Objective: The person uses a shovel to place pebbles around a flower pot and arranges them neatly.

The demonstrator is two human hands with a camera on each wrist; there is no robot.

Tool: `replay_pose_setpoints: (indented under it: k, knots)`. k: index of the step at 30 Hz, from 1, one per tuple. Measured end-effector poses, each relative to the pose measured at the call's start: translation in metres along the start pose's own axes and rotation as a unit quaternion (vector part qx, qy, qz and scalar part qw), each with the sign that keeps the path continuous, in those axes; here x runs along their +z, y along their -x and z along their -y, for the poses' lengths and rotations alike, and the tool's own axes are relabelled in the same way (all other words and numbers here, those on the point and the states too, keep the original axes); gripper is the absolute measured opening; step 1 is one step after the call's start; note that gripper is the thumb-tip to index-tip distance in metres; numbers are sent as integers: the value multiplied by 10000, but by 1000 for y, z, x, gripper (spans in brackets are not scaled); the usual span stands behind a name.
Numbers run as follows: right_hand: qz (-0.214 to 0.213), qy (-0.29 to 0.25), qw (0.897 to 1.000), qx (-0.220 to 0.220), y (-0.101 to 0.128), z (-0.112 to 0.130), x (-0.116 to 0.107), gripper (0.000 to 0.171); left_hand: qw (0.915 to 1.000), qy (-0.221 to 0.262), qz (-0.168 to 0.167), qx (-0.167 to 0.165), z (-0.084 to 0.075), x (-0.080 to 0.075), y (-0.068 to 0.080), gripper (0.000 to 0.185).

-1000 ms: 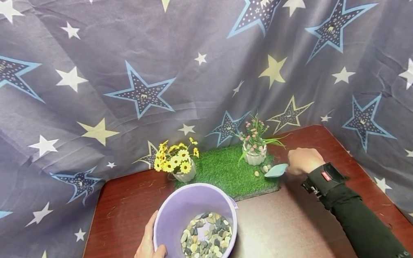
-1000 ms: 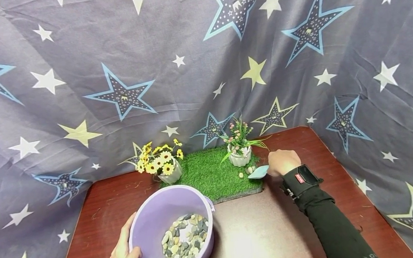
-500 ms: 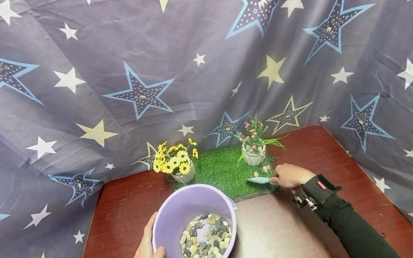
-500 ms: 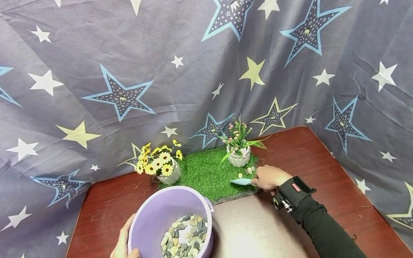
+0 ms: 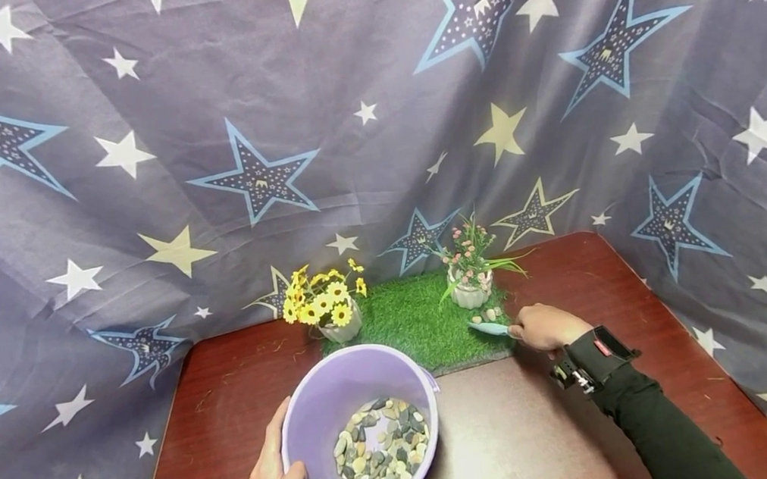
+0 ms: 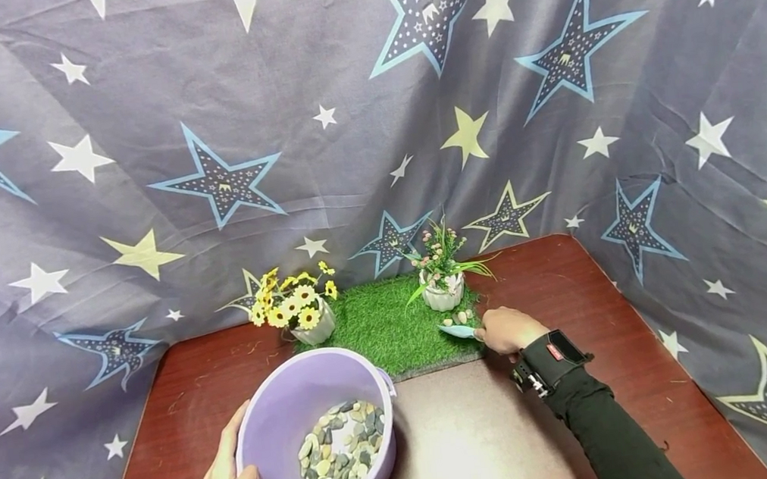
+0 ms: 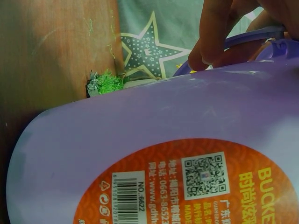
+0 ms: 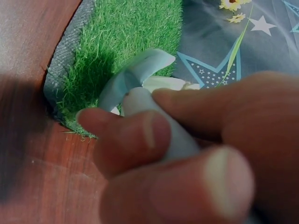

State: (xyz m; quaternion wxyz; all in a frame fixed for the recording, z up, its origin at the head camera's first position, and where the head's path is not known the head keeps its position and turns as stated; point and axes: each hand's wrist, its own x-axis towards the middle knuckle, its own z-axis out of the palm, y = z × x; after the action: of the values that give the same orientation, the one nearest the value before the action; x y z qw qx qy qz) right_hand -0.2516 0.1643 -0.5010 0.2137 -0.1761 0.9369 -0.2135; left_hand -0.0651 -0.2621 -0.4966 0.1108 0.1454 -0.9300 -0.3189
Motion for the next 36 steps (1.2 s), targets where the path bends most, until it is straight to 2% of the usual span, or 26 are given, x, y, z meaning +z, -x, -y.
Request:
replay_pose_setpoints:
  k: [7,13,17,21,23,26,28,30,33,36]
  knots:
    - [-193,557,9982,58,9,12,-3,35,10000,52,-33,-3,1,0,3,92]
    - [-454,494,9976,-160,23,22,-11,32,10000,-17,66,-68,4,-2,3,92]
    - [-843,576,9937,-462,38,35,-23,26,9997,86,-200,133,6,1,4,91]
    - [-1318,794,9850,-778,55,62,-33,20,9975,225,-539,401,4,5,6,93]
    - [-1582,934,9776,-1024,62,79,-35,20,9954,213,-702,619,-1,6,7,94]
    - [-1907,1158,9621,-1569,71,103,-31,15,9881,27,-938,1218,-14,4,7,94]
    - [-2056,1361,9493,-1953,74,116,-25,15,9795,-223,-1073,1688,-25,3,7,93]
    - [-2170,1566,9369,-2251,74,127,-16,23,9693,-510,-1156,2108,-38,3,7,91]
    - [-2332,1987,9214,-2391,72,139,0,35,9572,-954,-1185,2461,-58,5,9,89]
    - [-2490,2667,9056,-2164,70,147,17,35,9502,-1253,-1180,2598,-78,8,15,87]
